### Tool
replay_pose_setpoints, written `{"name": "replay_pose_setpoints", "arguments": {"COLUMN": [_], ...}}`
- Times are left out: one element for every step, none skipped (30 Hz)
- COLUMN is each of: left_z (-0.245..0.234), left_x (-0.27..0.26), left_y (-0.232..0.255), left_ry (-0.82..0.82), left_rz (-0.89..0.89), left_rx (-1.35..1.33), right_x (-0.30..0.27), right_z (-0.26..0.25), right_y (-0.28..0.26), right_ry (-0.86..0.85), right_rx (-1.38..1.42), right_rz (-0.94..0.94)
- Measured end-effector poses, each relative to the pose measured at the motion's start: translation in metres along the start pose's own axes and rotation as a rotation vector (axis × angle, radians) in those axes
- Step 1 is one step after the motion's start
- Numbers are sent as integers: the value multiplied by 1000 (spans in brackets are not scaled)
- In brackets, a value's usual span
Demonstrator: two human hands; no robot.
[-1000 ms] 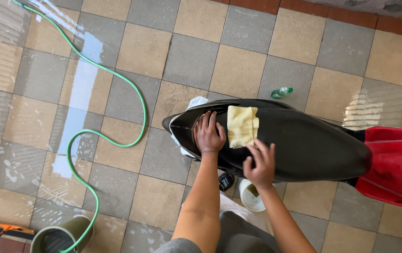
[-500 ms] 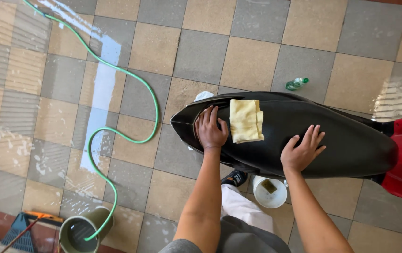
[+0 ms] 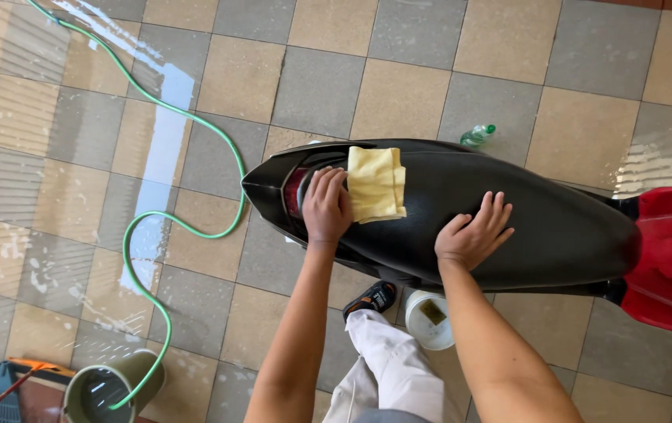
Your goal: Wiping down a motorcycle with a wet cloth.
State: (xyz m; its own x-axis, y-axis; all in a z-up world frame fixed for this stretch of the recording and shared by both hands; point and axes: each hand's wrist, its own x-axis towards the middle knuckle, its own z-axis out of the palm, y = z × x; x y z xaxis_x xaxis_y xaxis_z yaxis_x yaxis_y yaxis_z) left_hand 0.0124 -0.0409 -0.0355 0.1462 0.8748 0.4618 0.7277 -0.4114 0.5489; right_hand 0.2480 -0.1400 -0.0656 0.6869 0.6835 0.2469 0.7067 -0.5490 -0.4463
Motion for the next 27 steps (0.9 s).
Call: {"name": "replay_pose_setpoints", "arguments": {"left_z": [0,0,-2,-7,-10,-14,-10,-6,-3,11,24,37,41,44,47,44,41,37,29,22,13,7,0,-7,-10,-12,-14], "left_x": [6,11,16,29,41,53,55,57,57,49,40,30,24,18,14,10,7,3,-4,-12,-19,-32,-47,-61,-68,-75,-82], "left_y": [17,33,49,70,92,114,113,112,110,98,86,73,70,68,65,65,65,65,67,69,71,72,74,75,73,71,68], "left_ry": [1,-88,-180,-182,-242,-303,-295,-460,-630,-630,-475,-320,-320,-317,-310,-308,-311,-314,-309,-338,-368,-365,-369,-374,-371,-374,-375], "left_rz": [-2,11,25,23,14,5,-6,-95,-180,-183,-204,-225,-231,-209,-188,-194,-173,-151,-161,-129,-94,-99,-86,-73,-76,-78,-78], "left_rx": [0,-30,-60,-60,18,95,96,192,290,289,232,176,176,253,332,333,289,245,254,250,248,258,254,249,257,292,326], "right_x": [1,2,0,-1,0,0,2,4,2,2,2,3,2,2,3,3,3,2,4,5,5,5,4,2,3,3,5], "right_z": [-2,-3,-6,-5,-5,-5,-4,-4,-4,-3,-3,-3,-2,-3,-3,-3,-3,-3,-2,-1,0,2,3,4,4,5,5], "right_y": [-2,-5,-8,-8,-7,-6,-6,-6,-7,-7,-7,-8,-7,-5,-6,-5,-5,-6,-5,-5,-5,-3,1,4,4,4,4], "right_ry": [0,-11,-22,-24,-11,1,-2,-2,-1,-3,-7,-10,-15,-10,-5,-9,-6,-3,-11,-7,-2,-8,-1,6,2,4,9], "right_rx": [0,-6,-13,-15,-16,-16,-16,-29,-42,-43,-47,-50,-52,-61,-66,-66,-67,-68,-62,-55,-46,-37,-44,-52,-44,-47,-50], "right_rz": [-2,13,30,31,13,-5,-17,-2,24,22,16,10,7,4,-1,-7,-5,-4,-13,-3,11,6,-3,-12,-16,-20,-24]}}
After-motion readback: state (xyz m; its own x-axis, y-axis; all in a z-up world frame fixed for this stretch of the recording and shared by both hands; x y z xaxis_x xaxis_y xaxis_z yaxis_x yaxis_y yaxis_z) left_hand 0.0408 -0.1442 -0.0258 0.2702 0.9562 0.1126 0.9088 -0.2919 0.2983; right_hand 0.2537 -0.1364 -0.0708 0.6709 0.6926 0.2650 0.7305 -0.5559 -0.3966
